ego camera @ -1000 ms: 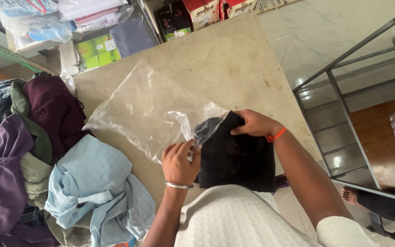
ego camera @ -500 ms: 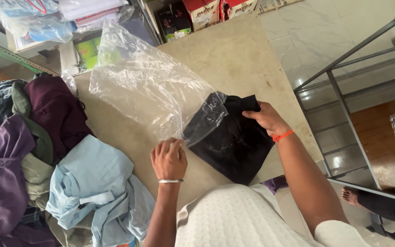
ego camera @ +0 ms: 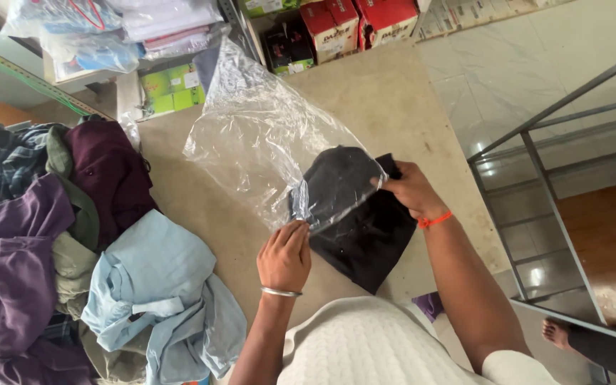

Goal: The person lays a black shirt flat on a table and smooths it with both hands. They fold the sleeves and body inward in stages, pressing the shirt flat after each fold, then flip it over and slide it into a clear plastic bag, adjusting the bag around the folded shirt.

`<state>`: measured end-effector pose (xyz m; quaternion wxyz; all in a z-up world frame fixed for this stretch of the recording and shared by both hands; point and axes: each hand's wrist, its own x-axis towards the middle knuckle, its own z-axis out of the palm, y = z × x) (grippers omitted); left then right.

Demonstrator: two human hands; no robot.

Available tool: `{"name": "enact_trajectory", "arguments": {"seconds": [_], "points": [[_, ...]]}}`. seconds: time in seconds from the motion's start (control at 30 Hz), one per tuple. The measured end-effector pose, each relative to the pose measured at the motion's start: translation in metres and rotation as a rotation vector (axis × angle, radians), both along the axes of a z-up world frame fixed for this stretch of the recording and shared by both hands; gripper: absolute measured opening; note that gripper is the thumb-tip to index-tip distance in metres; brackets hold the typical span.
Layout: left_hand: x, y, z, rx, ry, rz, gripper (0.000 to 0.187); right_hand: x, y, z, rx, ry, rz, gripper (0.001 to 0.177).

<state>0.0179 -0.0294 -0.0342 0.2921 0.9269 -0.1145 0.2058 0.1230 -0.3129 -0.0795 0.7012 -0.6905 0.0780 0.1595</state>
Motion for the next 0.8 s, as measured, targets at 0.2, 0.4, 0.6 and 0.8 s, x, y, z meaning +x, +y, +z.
{"name": "enact_trajectory", "arguments": {"seconds": [0.2,0.4,0.6,0.8], "points": [[-0.01,-0.002,0.0,0.054,0.047,-0.103,0.017,0.001,-0.021,-0.049,0.114,-0.1,-0.126,0.02],[-0.007,-0.004,0.0,0.058,0.0,-0.171,0.024,-0.017,-0.002,0.042,0.002,-0.194,0.051,0.06],[-0.005,0.0,0.003,0.157,0.0,-0.196,0.025,0.014,-0.03,0.011,-0.229,-0.157,0.385,0.052],[0.003,0.006,-0.009,0.144,-0.014,-0.094,0.031,0.026,-0.034,-0.025,-0.527,-0.222,0.273,0.049]]}}
